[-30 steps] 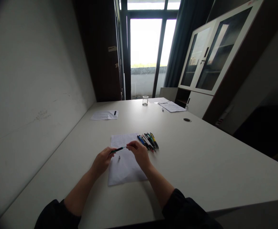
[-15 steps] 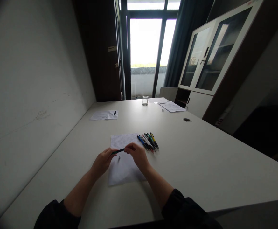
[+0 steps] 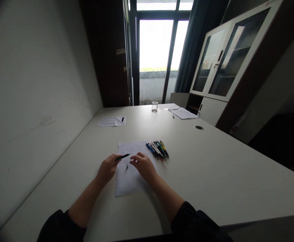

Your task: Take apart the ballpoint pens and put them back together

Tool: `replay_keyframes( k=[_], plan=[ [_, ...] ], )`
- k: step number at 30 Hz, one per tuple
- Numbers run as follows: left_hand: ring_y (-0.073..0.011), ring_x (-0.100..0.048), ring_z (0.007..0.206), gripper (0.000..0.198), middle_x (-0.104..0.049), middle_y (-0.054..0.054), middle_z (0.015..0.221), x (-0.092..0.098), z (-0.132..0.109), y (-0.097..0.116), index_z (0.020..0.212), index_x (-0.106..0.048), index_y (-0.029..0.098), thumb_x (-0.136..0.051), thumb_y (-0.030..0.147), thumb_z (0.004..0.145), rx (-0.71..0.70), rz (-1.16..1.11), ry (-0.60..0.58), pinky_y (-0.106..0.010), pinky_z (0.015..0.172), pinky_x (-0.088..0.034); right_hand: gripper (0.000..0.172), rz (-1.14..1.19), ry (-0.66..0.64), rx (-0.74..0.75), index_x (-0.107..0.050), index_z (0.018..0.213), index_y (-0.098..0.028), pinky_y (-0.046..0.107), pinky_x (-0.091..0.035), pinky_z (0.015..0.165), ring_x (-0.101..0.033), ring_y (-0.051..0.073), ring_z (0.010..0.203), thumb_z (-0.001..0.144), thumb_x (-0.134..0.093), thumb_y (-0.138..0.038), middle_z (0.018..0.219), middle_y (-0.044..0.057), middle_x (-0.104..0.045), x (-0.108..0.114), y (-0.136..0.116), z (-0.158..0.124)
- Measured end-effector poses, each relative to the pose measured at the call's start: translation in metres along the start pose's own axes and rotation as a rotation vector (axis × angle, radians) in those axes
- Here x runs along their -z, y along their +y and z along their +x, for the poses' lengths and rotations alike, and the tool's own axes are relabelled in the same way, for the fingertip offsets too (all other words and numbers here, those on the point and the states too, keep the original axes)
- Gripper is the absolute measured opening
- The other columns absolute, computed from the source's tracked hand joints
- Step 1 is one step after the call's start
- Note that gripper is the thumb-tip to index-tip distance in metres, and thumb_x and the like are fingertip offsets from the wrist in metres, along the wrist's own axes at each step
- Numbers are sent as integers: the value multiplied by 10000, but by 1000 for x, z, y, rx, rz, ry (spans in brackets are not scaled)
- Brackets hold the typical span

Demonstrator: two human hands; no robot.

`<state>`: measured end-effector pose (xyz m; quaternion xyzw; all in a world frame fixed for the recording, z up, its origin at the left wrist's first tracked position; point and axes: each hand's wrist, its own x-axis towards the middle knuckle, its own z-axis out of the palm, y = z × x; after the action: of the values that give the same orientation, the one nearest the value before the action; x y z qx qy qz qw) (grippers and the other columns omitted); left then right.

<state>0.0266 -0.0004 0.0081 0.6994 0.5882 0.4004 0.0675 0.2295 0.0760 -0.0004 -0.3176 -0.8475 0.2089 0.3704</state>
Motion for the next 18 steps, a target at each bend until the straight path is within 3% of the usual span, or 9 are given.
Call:
replay_keyframes(
  k=[4, 10, 14, 18],
  plan=[
    [-186, -651, 957, 279, -686, -40, 1033, -1, 0, -1, 1095, -629, 248, -513, 93, 894, 11, 4, 11, -298, 852, -513, 315, -207, -178, 185, -674, 1167, -276, 376, -477, 889, -572, 247, 986, 853, -694, -256, 1044, 91, -642, -10, -2, -2],
    [-185, -650, 944, 293, -689, -38, 1032, -2, -1, -2, 1101, -630, 254, -513, 90, 889, 13, 30, -5, -298, 845, -511, 146, -277, -285, 231, -722, 930, -210, 327, -473, 840, -564, 222, 909, 905, -588, -159, 920, 88, -630, -16, -2, -3],
    [-181, -652, 928, 298, -690, -33, 1023, -2, -1, -2, 1092, -634, 256, -518, 80, 881, 10, 35, -6, -285, 822, -508, 138, -191, -258, 168, -720, 906, -205, 314, -470, 845, -594, 204, 893, 893, -597, -145, 916, 70, -643, -15, 1, -1],
    [-186, -652, 945, 302, -692, -32, 1031, -2, -1, -2, 1087, -637, 258, -520, 75, 878, 3, 39, 1, -290, 830, -511, 109, 70, -79, -14, -720, 907, -220, 283, -486, 788, -628, 172, 819, 884, -614, -218, 911, 46, -659, -4, 3, 2]
  ],
)
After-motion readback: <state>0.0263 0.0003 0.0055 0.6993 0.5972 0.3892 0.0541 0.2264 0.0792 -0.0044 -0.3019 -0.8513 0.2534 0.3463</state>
